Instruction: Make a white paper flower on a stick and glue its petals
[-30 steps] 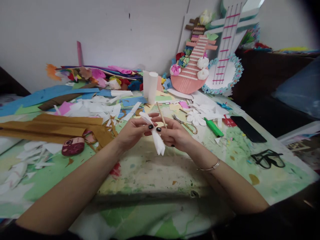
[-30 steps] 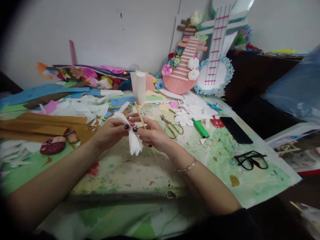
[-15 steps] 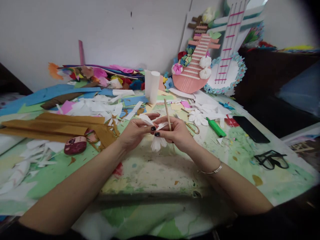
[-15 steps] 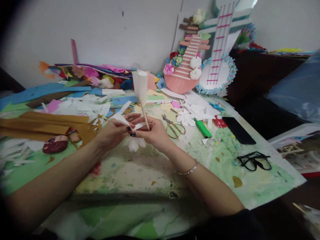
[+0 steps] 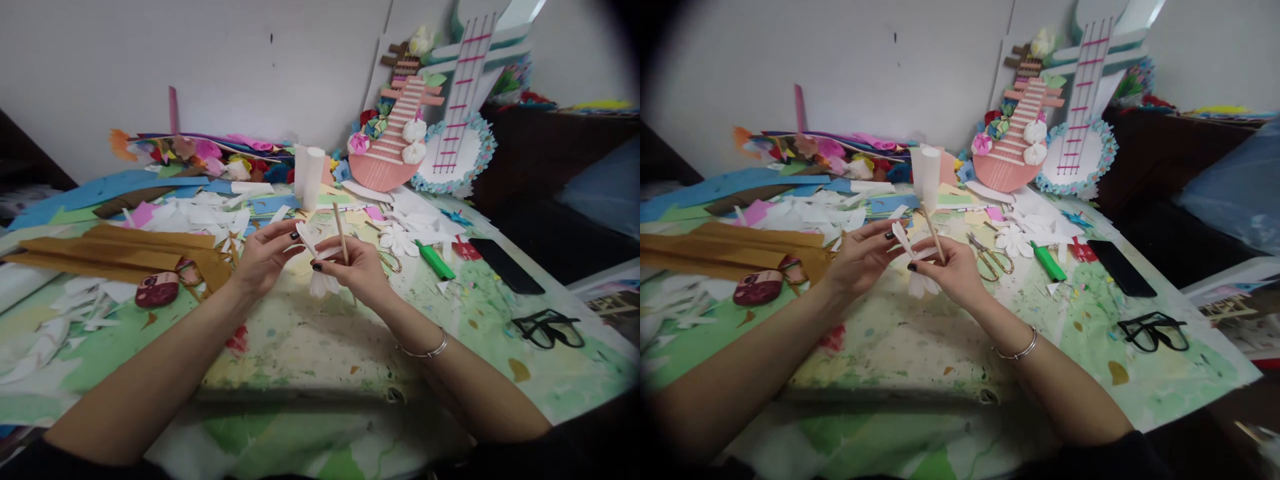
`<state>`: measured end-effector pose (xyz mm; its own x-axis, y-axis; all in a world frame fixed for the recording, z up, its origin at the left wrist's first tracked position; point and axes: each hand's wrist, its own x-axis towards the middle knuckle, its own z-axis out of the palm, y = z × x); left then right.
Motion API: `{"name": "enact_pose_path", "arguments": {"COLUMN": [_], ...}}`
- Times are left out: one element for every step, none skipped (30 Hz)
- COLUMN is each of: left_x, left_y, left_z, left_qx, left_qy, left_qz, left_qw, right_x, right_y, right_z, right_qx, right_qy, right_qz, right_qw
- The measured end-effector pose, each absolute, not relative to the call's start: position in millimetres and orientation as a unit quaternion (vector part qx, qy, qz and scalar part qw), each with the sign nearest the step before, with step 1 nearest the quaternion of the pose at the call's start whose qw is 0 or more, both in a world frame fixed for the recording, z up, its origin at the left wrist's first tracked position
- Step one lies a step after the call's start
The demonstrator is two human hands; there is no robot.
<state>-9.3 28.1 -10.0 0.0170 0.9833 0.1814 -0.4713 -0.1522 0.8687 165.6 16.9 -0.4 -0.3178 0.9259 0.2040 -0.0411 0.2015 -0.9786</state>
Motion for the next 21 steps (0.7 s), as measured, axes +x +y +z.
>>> {"name": "enact_pose_path", "arguments": {"left_x": [-9.7, -9.8, -9.6, -9.4, -9.1, -8.9, -8.9, -9.0, -9.3, -9.7, -10.1, -10.6, -10.9, -11.2, -11.3, -11.4, -11.4, -11.5, -11.5, -11.6, -11.9], "left_y": [27.5, 26.8, 26.0, 25.2, 24.6, 24.3, 24.2, 24.3, 24.5, 24.7, 24.9, 25.0, 25.0, 25.0, 24.9, 25.0, 25.3, 25.7, 26.4, 27.2, 28.1], "left_z": [-8.7, -7.7, -7.0, -6.6, -6.6, -6.9, -7.3, -7.8, -8.1, -8.2, -8.0, -7.6, -7.0, -6.5, -6.1, -6.0, -6.2, -6.8, -7.7, -8.8, -9.9], "left_qx": [0.430, 0.441, 0.456, 0.471, 0.485, 0.498, 0.507, 0.514, 0.517, 0.517, 0.515, 0.511, 0.509, 0.508, 0.510, 0.515, 0.523, 0.531, 0.538, 0.542, 0.545], "left_qy": [0.310, 0.317, 0.322, 0.328, 0.333, 0.337, 0.339, 0.339, 0.337, 0.335, 0.333, 0.332, 0.333, 0.336, 0.338, 0.341, 0.345, 0.351, 0.358, 0.367, 0.377], "left_qz": [0.632, 0.631, 0.627, 0.623, 0.618, 0.614, 0.612, 0.612, 0.613, 0.614, 0.616, 0.618, 0.619, 0.619, 0.618, 0.616, 0.613, 0.609, 0.605, 0.601, 0.597], "left_qw": [0.565, 0.554, 0.543, 0.532, 0.521, 0.511, 0.503, 0.497, 0.494, 0.494, 0.495, 0.497, 0.498, 0.497, 0.494, 0.489, 0.482, 0.473, 0.465, 0.458, 0.453], "right_x": [165.6, 165.6, 165.6, 165.6, 165.6, 165.7, 165.7, 165.9, 166.1, 166.4, 166.8, 167.2, 167.7, 168.1, 168.6, 169.0, 169.3, 169.6, 169.7, 169.9, 169.9], "right_y": [17.1, 17.4, 17.6, 17.8, 17.9, 18.0, 17.9, 17.8, 17.5, 17.2, 16.9, 16.5, 16.3, 16.1, 16.0, 16.0, 16.1, 16.2, 16.3, 16.3, 16.3], "right_z": [-0.9, -1.4, -2.0, -2.5, -2.9, -3.1, -3.2, -3.0, -2.5, -1.8, -0.9, 0.1, 1.0, 1.7, 2.2, 2.4, 2.4, 2.3, 2.1, 2.0, 2.0], "right_qx": [-0.357, -0.359, -0.361, -0.361, -0.361, -0.361, -0.362, -0.364, -0.366, -0.367, -0.368, -0.368, -0.369, -0.370, -0.373, -0.378, -0.384, -0.390, -0.398, -0.406, -0.413], "right_qy": [-0.628, -0.634, -0.639, -0.645, -0.651, -0.658, -0.665, -0.671, -0.678, -0.683, -0.687, -0.690, -0.693, -0.697, -0.703, -0.710, -0.719, -0.728, -0.736, -0.743, -0.749], "right_qz": [0.515, 0.507, 0.502, 0.500, 0.500, 0.500, 0.499, 0.496, 0.490, 0.481, 0.473, 0.464, 0.454, 0.440, 0.423, 0.402, 0.379, 0.354, 0.329, 0.304, 0.280], "right_qw": [0.463, 0.461, 0.458, 0.451, 0.443, 0.432, 0.422, 0.413, 0.409, 0.408, 0.411, 0.416, 0.422, 0.428, 0.434, 0.437, 0.439, 0.439, 0.438, 0.437, 0.437]}}
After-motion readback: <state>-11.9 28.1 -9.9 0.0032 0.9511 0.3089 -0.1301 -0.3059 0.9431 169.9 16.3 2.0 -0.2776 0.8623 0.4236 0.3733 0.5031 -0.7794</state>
